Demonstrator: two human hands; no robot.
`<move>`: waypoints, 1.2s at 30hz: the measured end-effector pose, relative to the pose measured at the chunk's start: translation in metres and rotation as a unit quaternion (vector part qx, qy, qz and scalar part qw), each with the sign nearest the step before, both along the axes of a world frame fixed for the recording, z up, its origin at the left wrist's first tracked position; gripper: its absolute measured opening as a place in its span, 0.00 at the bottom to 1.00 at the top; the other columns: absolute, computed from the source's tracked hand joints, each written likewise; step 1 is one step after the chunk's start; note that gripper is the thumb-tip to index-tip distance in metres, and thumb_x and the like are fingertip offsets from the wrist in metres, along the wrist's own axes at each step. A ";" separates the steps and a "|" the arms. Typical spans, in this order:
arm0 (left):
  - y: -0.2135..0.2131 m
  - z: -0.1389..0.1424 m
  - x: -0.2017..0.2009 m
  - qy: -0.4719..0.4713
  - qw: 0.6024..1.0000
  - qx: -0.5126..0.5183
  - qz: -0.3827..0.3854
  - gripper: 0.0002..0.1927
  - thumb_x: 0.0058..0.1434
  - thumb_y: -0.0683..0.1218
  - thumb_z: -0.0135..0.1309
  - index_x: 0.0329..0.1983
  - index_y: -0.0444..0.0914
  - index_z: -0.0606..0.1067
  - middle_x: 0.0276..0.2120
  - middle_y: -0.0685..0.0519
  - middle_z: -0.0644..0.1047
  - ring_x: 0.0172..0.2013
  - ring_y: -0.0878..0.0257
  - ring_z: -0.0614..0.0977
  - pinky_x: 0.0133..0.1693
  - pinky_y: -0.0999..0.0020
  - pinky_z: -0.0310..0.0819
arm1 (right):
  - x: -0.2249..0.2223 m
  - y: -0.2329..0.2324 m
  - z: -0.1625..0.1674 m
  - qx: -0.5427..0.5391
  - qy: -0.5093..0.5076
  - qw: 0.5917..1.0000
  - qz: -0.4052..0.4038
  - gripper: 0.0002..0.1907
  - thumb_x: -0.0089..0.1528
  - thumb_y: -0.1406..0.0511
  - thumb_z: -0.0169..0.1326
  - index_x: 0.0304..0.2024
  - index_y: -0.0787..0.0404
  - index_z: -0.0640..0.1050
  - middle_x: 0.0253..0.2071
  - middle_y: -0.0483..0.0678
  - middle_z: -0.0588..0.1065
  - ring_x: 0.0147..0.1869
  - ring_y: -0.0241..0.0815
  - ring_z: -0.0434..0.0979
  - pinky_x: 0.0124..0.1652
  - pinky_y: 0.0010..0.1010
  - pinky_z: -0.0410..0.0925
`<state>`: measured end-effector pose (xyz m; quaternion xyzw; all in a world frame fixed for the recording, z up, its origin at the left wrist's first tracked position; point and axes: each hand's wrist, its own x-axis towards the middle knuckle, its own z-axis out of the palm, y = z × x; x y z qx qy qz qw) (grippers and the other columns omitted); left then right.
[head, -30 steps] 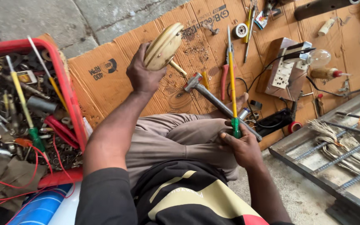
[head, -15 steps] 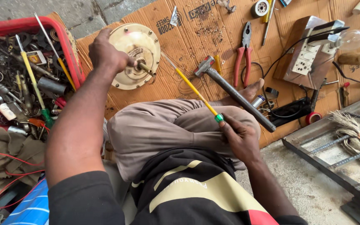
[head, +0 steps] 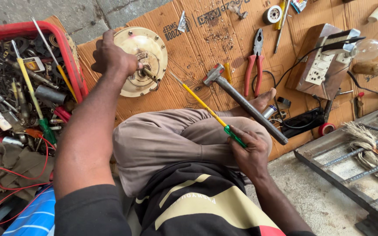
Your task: The person sits on the ground repairing a ceiling fan motor housing. They hold the round cream-colored housing, use a screwdriver to work on the central shaft and screws, tap it with a hammer, and manipulate small parts and fasteners by hand on a cardboard work surface.
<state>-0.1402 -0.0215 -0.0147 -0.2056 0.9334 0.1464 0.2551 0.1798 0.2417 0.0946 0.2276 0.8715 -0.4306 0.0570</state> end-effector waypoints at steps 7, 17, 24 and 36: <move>0.013 0.003 -0.002 0.012 1.000 -0.007 -0.025 0.51 0.38 0.43 0.75 0.67 0.54 0.65 0.60 0.54 0.68 0.58 0.54 0.69 0.59 0.52 0.59 | 0.005 0.000 -0.004 0.015 0.000 1.000 0.001 0.18 0.57 0.70 0.63 0.51 0.57 0.84 0.34 0.47 0.78 0.39 0.39 0.78 0.42 0.30 0.69; 0.014 -0.004 -0.004 0.005 0.999 -0.019 -0.033 0.47 0.42 0.41 0.71 0.67 0.52 0.66 0.60 0.53 0.68 0.58 0.54 0.70 0.59 0.51 0.59 | 0.005 -0.006 -0.002 -0.012 0.030 0.999 0.025 0.19 0.56 0.71 0.64 0.50 0.55 0.84 0.41 0.49 0.81 0.42 0.39 0.81 0.41 0.28 0.72; 0.013 -0.015 -0.007 0.038 0.999 -0.007 -0.035 0.50 0.37 0.42 0.74 0.66 0.51 0.67 0.57 0.53 0.70 0.55 0.55 0.71 0.57 0.53 0.60 | 0.003 -0.021 0.003 0.053 0.049 0.996 0.050 0.19 0.59 0.69 0.64 0.53 0.55 0.82 0.36 0.48 0.79 0.34 0.37 0.79 0.35 0.29 0.72; 0.011 -0.017 -0.009 0.100 0.994 0.029 0.015 0.37 0.45 0.49 0.74 0.60 0.56 0.74 0.54 0.51 0.73 0.56 0.53 0.71 0.56 0.58 0.63 | -0.035 0.013 0.004 -0.405 -0.245 0.859 -0.196 0.20 0.62 0.65 0.59 0.57 0.60 0.81 0.30 0.44 0.76 0.20 0.29 0.65 0.19 0.22 0.58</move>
